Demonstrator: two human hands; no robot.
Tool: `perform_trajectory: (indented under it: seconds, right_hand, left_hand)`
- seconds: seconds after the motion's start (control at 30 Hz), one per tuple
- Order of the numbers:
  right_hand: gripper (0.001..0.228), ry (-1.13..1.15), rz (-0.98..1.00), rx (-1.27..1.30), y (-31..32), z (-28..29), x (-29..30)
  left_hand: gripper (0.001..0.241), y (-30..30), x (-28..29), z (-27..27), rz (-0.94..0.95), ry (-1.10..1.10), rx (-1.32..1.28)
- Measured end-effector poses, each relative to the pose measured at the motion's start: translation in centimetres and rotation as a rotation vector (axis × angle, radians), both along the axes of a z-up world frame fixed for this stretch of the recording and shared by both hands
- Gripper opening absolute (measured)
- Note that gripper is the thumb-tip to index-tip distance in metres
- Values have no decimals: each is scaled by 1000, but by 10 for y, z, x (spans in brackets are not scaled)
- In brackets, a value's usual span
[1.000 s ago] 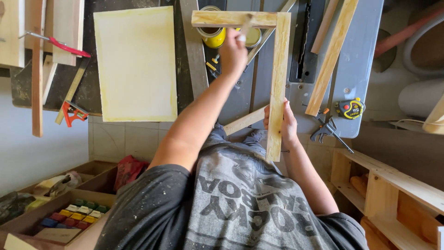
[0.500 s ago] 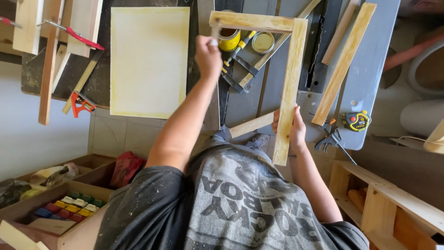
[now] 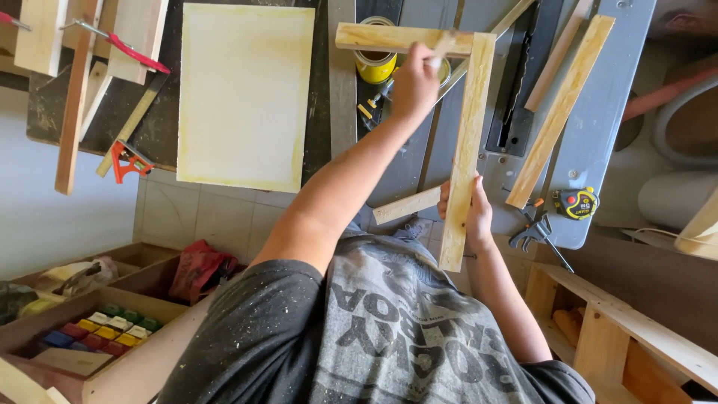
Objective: Applying wood glue to the edges of wooden boards and joining them together to assemble a frame.
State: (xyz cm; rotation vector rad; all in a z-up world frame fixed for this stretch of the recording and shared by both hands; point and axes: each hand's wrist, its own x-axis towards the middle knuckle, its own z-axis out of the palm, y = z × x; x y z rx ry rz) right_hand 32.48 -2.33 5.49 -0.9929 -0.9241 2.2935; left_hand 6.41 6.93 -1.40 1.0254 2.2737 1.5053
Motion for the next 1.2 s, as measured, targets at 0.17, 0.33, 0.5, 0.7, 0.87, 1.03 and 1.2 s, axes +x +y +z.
perform_trajectory:
  seconds: [0.17,0.33,0.5,0.7,0.87,1.03,1.2]
  right_hand:
    - [67,50,15,-50,-1,-7,2]
    - [67,49,9,-65,1,5,-3]
    - [64,24,37,-39,1,5,-5]
    - [61,45,40,-61,0,-7,-2]
    - [62,179,0,-104,6,-7,-4]
    - [60,144,-61,-50,42,-2,-17]
    - [58,20,-162,-35,92,-3,-52]
  left_hand:
    - [26,-81,-73,29,288,-163,-116]
    - [10,-94,-81,34,317,-62,54]
    - [4,-31,-9,2,-17,35,127]
    - [18,-50,-63,1,134,-33,-44]
    - [6,-105,-109,38,219,188,175]
    - [11,-151,-85,77,91,103,246]
    - [13,-180,-76,81,27,62,211]
